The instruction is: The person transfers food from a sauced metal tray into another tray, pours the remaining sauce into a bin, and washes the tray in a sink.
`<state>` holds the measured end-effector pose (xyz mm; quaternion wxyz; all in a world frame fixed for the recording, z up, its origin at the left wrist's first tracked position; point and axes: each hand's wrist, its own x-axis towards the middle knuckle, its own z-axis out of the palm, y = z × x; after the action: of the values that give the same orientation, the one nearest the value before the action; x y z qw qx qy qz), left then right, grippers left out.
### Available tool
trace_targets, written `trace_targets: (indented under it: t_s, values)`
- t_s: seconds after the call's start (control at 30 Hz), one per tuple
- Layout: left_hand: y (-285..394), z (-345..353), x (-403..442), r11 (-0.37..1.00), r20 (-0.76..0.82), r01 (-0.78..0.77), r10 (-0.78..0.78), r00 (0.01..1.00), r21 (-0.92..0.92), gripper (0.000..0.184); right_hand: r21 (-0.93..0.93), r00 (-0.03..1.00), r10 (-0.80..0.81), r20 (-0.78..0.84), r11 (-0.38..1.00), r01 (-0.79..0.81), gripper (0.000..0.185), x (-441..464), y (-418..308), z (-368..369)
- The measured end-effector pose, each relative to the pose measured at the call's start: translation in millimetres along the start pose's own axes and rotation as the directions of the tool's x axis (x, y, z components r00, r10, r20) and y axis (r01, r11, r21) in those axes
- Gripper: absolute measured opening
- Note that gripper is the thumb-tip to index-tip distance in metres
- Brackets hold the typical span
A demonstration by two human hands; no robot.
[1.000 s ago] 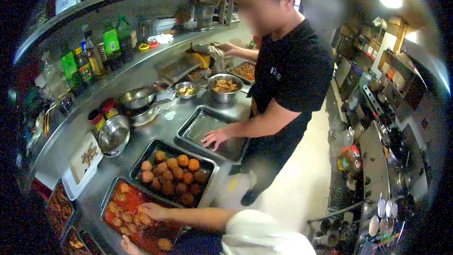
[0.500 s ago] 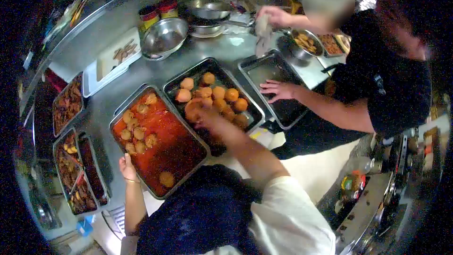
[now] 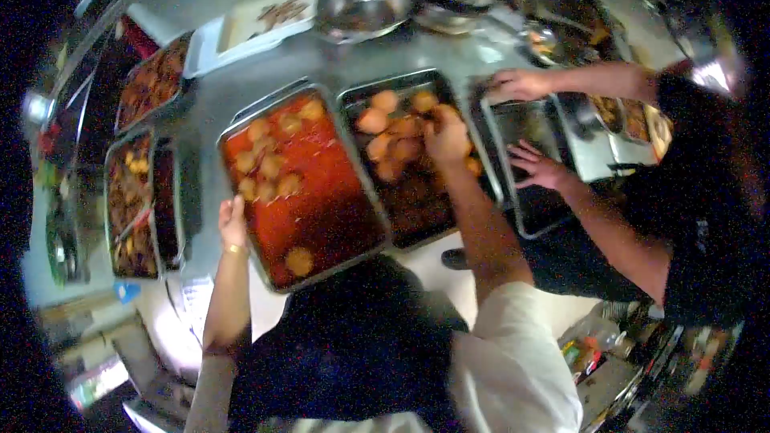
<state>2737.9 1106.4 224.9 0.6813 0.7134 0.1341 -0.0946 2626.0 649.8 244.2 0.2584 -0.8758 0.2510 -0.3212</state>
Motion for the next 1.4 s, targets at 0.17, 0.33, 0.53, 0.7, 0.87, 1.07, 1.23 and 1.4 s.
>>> trace_targets:
  t_s: [0.17,0.33,0.53,0.7,0.87,1.07,1.23,1.4]
  values:
    - [-25,-4,14,0.992,0.030,-0.070,0.073,0.997,-0.104,0.022,0.181,0.894,-0.329,0.304,0.941,0.284,0.017,-52,-149,-8]
    - [-9,2,4,0.972,0.091,-0.005,0.027,0.995,-0.235,0.017,0.508,0.284,-0.770,0.571,0.603,0.614,0.019,-157,-226,9]
    - [-3,5,-2,0.968,0.109,-0.069,0.098,0.989,-0.243,0.015,0.328,0.524,-0.632,0.572,0.761,0.560,0.025,-150,-230,17]
    - [1,4,-2,0.960,0.132,-0.060,0.100,0.986,-0.274,0.014,0.148,0.577,-0.553,0.601,0.786,0.600,0.051,-138,-229,16]
    - [-14,4,11,0.968,0.123,-0.090,0.121,0.985,-0.232,0.013,0.015,0.662,-0.495,0.563,0.807,0.591,0.056,-142,-237,36]
    - [-5,4,4,0.958,0.149,-0.056,0.101,0.984,-0.282,0.013,-0.091,0.876,-0.336,0.347,0.917,0.387,0.035,-118,-202,47]
    - [-4,5,3,0.943,0.174,-0.014,0.076,0.982,-0.331,0.013,-0.103,0.811,-0.331,0.483,0.898,0.428,0.044,-117,-209,36]
    - [-6,6,2,0.930,0.145,-0.021,0.079,0.986,-0.367,0.012,-0.267,0.801,-0.218,0.558,0.866,0.422,0.047,-120,-211,43]
